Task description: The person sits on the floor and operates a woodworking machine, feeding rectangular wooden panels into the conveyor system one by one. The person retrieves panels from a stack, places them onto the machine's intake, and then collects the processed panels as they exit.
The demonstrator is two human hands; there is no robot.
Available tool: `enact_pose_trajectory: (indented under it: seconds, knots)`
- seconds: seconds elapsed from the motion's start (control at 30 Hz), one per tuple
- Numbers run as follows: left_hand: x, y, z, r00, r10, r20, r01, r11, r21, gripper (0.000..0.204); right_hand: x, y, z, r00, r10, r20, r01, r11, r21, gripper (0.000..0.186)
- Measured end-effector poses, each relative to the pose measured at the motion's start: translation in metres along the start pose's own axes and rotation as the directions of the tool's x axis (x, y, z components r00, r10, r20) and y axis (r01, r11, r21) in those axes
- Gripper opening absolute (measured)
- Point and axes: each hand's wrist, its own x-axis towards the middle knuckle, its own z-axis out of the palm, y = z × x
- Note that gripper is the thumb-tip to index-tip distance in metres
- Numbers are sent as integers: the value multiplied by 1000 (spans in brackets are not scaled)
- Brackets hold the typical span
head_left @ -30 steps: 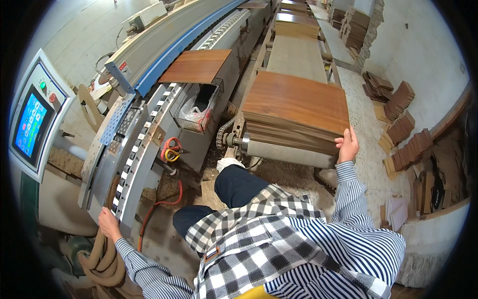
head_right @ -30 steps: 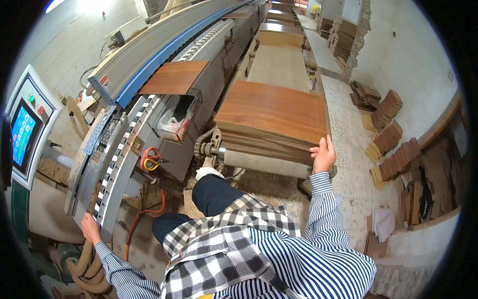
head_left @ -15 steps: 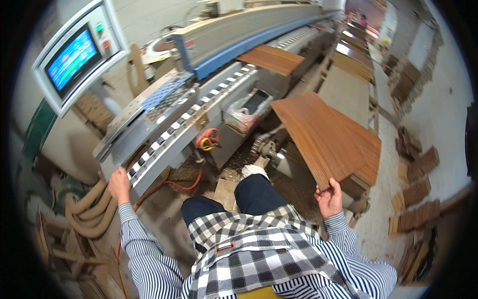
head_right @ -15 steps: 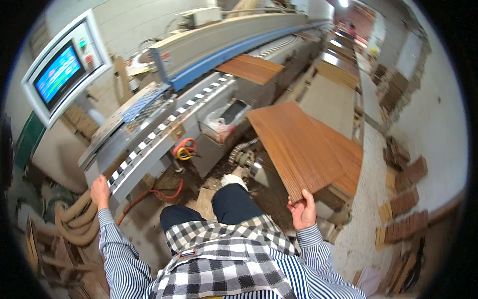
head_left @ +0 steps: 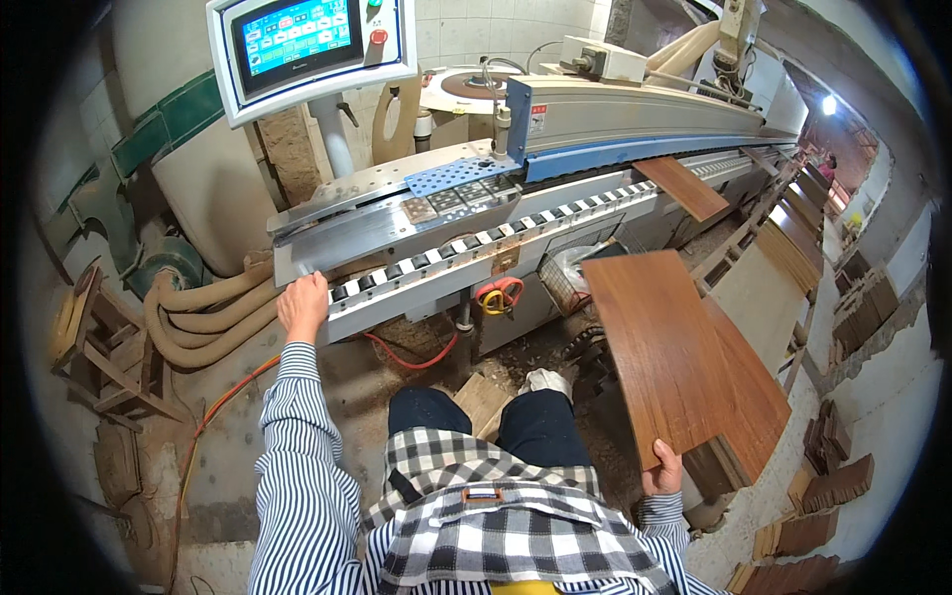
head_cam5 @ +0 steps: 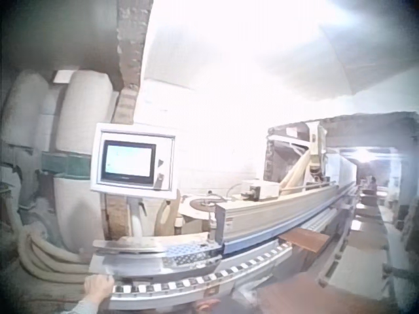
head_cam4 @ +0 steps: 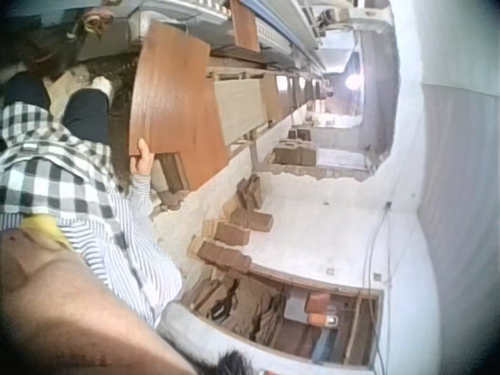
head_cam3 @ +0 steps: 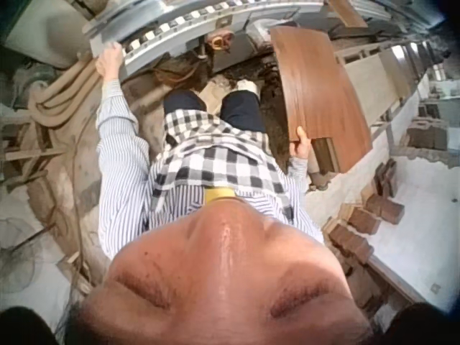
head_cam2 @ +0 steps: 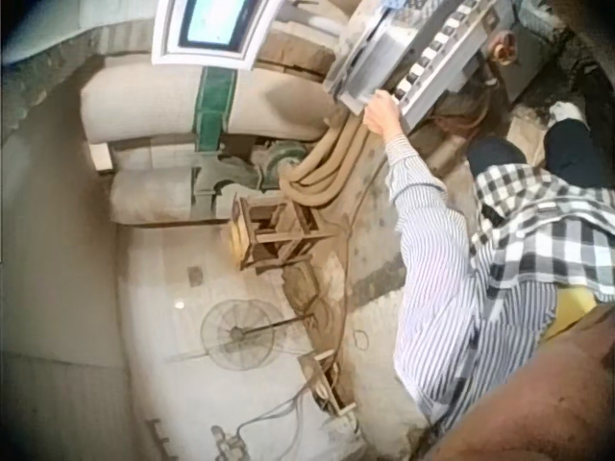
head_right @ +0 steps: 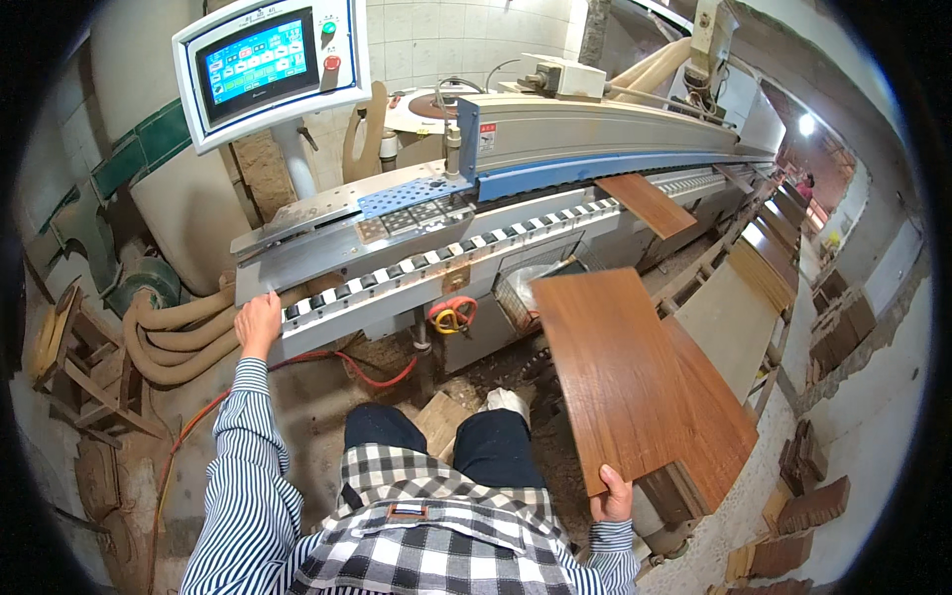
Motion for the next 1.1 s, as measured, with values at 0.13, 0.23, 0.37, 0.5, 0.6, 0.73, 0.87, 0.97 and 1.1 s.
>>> enact_pose_trajectory:
  seconds: [0.13,0.23,0.37,0.5,0.6,0.73,0.87,0.97,1.1]
  knots:
    - [0,-1,-1,1000,2,-11,-2,1000,-11,40,17,11,36,982,121,142,-129,990,48,55]
    - [0,1,-2,1000,10,-9,-10,1000,-18,41,30,20,91,944,209,254,-229,972,48,50]
    - [2,-2,3,1000,4,-8,-4,1000,-5,41,51,57,152,844,309,439,-337,941,-16,44]
    - [-2,1,-5,1000,8,-12,-8,1000,-18,42,42,86,219,746,364,558,-402,914,-59,42]
    - [-1,2,-5,1000,3,-2,-3,1000,-29,41,44,102,247,460,567,684,-536,791,-296,41]
    - [0,2,-3,1000,-1,-3,0,1000,-30,41,47,125,270,278,578,768,-486,774,-406,36]
    - [0,1,-2,1000,3,-1,-3,1000,-26,41,47,131,282,320,547,774,-387,821,-420,33]
    - [1,1,-1,1000,0,-1,0,1000,-14,41,45,134,281,355,513,782,-342,849,-402,27]
    - [1,0,1,1000,2,-8,-3,1000,-20,41,40,139,277,411,481,774,-308,873,-379,23]
